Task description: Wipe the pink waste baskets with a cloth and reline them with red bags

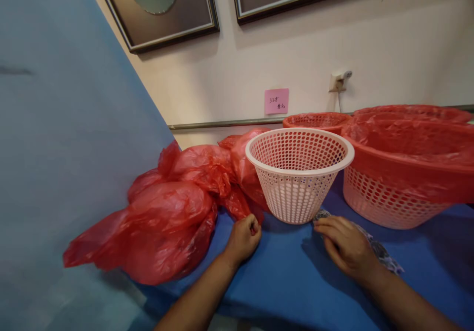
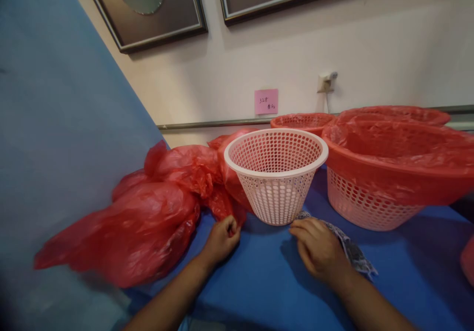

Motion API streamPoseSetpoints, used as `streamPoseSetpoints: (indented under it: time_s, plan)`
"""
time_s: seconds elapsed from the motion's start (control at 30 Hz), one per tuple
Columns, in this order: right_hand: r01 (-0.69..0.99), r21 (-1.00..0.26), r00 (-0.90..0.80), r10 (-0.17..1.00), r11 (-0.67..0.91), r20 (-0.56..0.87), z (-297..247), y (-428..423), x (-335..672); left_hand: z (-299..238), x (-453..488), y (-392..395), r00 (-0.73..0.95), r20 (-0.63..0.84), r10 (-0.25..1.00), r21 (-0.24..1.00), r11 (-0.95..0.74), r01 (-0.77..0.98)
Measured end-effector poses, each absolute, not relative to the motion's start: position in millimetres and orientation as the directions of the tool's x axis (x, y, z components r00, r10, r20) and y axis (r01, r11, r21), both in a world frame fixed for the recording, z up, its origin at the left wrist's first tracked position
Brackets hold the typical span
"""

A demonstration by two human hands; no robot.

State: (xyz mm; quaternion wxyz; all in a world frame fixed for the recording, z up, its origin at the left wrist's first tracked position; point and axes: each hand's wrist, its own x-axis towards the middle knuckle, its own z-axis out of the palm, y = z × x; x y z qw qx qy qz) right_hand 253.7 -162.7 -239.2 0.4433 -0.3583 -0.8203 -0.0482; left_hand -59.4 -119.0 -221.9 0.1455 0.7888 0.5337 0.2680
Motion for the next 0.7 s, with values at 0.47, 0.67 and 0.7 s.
streamPoseSetpoints:
  time_s: [0.47,0.67,0.7]
  plan:
    - [0.669,-0.512,-0.473,0.84,0.539,0.265,-215,-142,112,-175,-103,-201,0.376,0.737,0.562,-0.031,-0.527,0.849]
    - [0.751,-0.475,-0.498,0.866,0.459,0.05,-219,-122,92,-128,-208,-193,-0.153,0.844,0.514,0.127,0.085,0.988]
    - [0.755,-0.471,-0.51,0.86,0.456,0.016,-221,-121,92,-123,-221,-188,-0.241,0.79,0.564,0.189,0.149,0.971]
